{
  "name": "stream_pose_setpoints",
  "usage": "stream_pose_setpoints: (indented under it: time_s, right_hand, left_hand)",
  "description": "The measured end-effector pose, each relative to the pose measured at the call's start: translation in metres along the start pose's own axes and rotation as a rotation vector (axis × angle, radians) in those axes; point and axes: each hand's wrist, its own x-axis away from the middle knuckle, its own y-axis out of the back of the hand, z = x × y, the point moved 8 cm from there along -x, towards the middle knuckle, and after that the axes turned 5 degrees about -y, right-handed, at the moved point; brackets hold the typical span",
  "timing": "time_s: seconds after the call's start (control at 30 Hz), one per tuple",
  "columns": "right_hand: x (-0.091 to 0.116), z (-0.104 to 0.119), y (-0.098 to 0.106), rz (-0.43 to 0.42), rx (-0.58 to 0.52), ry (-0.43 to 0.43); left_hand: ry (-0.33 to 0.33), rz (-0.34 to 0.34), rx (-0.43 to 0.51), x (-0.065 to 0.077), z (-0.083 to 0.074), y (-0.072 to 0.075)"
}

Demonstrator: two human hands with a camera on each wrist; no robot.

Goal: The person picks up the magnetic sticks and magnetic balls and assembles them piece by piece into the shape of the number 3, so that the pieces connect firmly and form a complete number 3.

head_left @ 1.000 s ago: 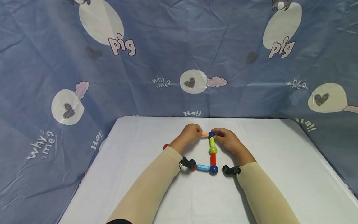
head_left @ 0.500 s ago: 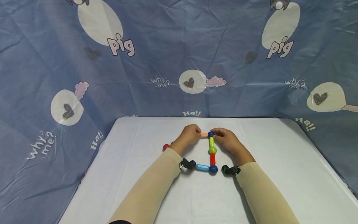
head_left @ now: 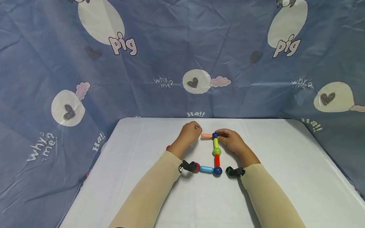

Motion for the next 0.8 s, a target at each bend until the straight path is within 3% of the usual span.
stream_pose_setpoints:
  time_s: [0.17, 0.37, 0.6, 0.8]
  right_hand:
    - [0.0, -0.001, -0.001, 0.006, 0.003, -0.006]
    - [-0.001, 0.0, 0.001, 0.002, -0.007, -0.017]
    - [-0.002, 0.001, 0.002, 0.01, -0.012, -0.034]
    - [-0.001, -0.002, 0.0, 0.013, -0.005, -0.04]
  left_hand:
    - [0.005, -0.04, 0.094, 0.009, 0.011, 0.035]
    - [0.053, -0.019, 0.1, 0.02, 0.036, 0.064]
    - [0.105, 0.055, 0.026, 0.035, 0.058, 0.07]
    - [0.024, 0.052, -0.006, 0.054, 0.056, 0.064]
